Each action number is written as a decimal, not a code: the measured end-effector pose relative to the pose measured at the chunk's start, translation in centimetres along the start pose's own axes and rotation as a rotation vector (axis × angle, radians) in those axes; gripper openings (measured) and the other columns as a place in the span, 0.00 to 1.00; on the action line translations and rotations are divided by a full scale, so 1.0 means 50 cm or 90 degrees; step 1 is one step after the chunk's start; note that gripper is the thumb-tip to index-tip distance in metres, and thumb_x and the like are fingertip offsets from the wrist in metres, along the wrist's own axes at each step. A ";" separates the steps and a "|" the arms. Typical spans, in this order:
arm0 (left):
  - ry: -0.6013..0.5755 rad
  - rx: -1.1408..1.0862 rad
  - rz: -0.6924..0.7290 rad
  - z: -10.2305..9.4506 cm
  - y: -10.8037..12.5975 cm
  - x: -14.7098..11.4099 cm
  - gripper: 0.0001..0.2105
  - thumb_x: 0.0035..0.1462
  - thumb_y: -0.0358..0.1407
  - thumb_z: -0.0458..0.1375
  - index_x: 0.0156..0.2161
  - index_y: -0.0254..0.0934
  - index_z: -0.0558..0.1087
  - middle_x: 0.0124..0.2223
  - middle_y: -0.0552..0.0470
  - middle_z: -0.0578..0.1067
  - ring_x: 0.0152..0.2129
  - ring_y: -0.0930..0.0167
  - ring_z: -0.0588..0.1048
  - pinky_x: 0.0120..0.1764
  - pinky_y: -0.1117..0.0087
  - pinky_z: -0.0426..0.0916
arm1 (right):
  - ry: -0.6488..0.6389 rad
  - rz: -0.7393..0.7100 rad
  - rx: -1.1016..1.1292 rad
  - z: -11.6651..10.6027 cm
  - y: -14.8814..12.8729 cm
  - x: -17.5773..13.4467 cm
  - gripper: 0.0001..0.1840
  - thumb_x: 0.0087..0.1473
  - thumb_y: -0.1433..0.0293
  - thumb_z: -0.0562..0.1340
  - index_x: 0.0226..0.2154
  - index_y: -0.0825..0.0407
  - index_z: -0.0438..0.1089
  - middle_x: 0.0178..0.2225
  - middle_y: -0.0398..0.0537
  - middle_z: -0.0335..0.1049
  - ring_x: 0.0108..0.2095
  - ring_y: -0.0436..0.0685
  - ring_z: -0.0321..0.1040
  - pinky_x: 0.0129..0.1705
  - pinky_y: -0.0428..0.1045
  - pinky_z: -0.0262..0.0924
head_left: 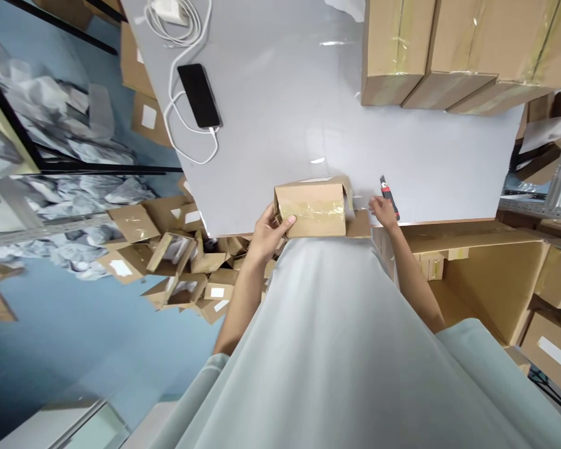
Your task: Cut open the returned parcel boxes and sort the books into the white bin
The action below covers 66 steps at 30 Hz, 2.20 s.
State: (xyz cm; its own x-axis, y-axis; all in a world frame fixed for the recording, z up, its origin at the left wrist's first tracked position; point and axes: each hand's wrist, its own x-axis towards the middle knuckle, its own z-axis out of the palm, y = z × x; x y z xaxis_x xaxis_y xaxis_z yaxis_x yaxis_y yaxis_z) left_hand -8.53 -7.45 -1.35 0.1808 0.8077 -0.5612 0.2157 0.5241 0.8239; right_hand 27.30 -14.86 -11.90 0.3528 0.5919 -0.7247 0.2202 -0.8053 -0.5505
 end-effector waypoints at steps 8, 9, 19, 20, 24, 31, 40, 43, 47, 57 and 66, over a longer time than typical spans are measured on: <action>-0.062 -0.089 -0.053 -0.079 -0.012 0.018 0.39 0.56 0.56 0.76 0.67 0.41 0.75 0.70 0.41 0.77 0.66 0.53 0.76 0.64 0.56 0.77 | -0.137 0.049 0.147 0.046 -0.086 -0.038 0.29 0.74 0.48 0.57 0.58 0.52 0.77 0.60 0.60 0.81 0.54 0.60 0.81 0.62 0.57 0.71; -0.068 -0.097 -0.053 -0.087 -0.014 0.021 0.38 0.57 0.56 0.75 0.67 0.41 0.75 0.69 0.41 0.77 0.65 0.53 0.77 0.64 0.56 0.77 | -0.133 0.048 0.160 0.051 -0.097 -0.042 0.30 0.74 0.47 0.57 0.59 0.52 0.77 0.60 0.59 0.81 0.54 0.59 0.81 0.61 0.55 0.72; -0.015 -0.248 -0.082 -0.209 -0.112 0.099 0.35 0.56 0.52 0.77 0.65 0.41 0.76 0.61 0.41 0.83 0.59 0.58 0.82 0.59 0.61 0.80 | -0.134 -0.014 0.227 0.100 -0.188 -0.115 0.35 0.68 0.42 0.61 0.61 0.51 0.78 0.58 0.54 0.81 0.46 0.57 0.79 0.40 0.48 0.76; -0.009 -0.262 -0.078 -0.213 -0.121 0.114 0.34 0.58 0.51 0.76 0.65 0.41 0.76 0.60 0.41 0.84 0.58 0.60 0.82 0.59 0.61 0.79 | -0.121 -0.043 0.217 0.099 -0.196 -0.125 0.36 0.67 0.41 0.62 0.62 0.50 0.78 0.59 0.54 0.81 0.48 0.58 0.78 0.40 0.48 0.76; -0.026 -0.291 -0.113 -0.177 -0.145 0.174 0.31 0.59 0.44 0.75 0.65 0.39 0.75 0.56 0.42 0.85 0.53 0.64 0.83 0.58 0.61 0.78 | -0.015 -0.129 0.144 0.067 -0.218 -0.155 0.41 0.63 0.39 0.64 0.66 0.49 0.75 0.61 0.57 0.78 0.53 0.64 0.77 0.40 0.52 0.78; -0.050 -0.152 -0.139 -0.041 -0.127 0.234 0.28 0.57 0.43 0.71 0.61 0.35 0.78 0.55 0.37 0.85 0.54 0.57 0.83 0.59 0.51 0.77 | 0.073 -0.160 0.084 0.003 -0.223 -0.168 0.42 0.60 0.38 0.66 0.64 0.47 0.76 0.55 0.57 0.80 0.47 0.64 0.78 0.40 0.55 0.79; 0.018 0.001 0.074 -0.095 -0.003 0.145 0.21 0.64 0.46 0.69 0.57 0.39 0.80 0.63 0.40 0.81 0.61 0.54 0.78 0.64 0.51 0.72 | 0.126 -0.181 0.013 0.000 -0.230 -0.174 0.36 0.57 0.53 0.68 0.64 0.50 0.75 0.58 0.58 0.80 0.39 0.60 0.77 0.48 0.60 0.77; 0.001 0.153 0.189 -0.088 0.054 0.088 0.19 0.64 0.45 0.70 0.56 0.41 0.80 0.59 0.43 0.82 0.58 0.54 0.78 0.60 0.52 0.74 | 0.145 -0.194 -0.106 -0.004 -0.245 -0.164 0.35 0.56 0.60 0.68 0.65 0.50 0.75 0.54 0.56 0.81 0.36 0.60 0.75 0.53 0.62 0.74; -0.083 0.412 0.328 -0.046 0.100 0.044 0.17 0.63 0.36 0.71 0.57 0.42 0.81 0.56 0.43 0.82 0.57 0.52 0.75 0.61 0.50 0.68 | 0.152 -0.215 -0.231 -0.013 -0.271 -0.149 0.37 0.55 0.63 0.71 0.67 0.49 0.74 0.51 0.55 0.80 0.43 0.65 0.76 0.58 0.63 0.70; -0.174 0.617 0.404 -0.009 0.081 -0.002 0.13 0.70 0.25 0.57 0.47 0.41 0.82 0.46 0.43 0.82 0.48 0.55 0.75 0.49 0.53 0.66 | 0.170 -0.302 -0.228 -0.037 -0.323 -0.134 0.21 0.64 0.64 0.67 0.58 0.50 0.79 0.51 0.54 0.77 0.36 0.59 0.75 0.56 0.59 0.69; -0.191 0.616 0.326 0.007 -0.003 -0.008 0.15 0.60 0.19 0.60 0.45 0.41 0.79 0.46 0.44 0.78 0.47 0.56 0.75 0.50 0.56 0.71 | 0.202 -0.270 -0.226 -0.013 -0.349 -0.011 0.15 0.69 0.57 0.64 0.40 0.51 0.81 0.44 0.58 0.80 0.48 0.69 0.75 0.59 0.60 0.66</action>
State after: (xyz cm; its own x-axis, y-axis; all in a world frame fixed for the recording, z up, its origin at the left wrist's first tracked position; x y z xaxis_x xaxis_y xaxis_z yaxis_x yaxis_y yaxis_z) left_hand -8.29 -7.96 -1.25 0.6555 0.7019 -0.2787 0.6775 -0.3836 0.6276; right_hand 23.85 -1.15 -1.61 0.4086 0.8667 -0.2861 0.6689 -0.4976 -0.5522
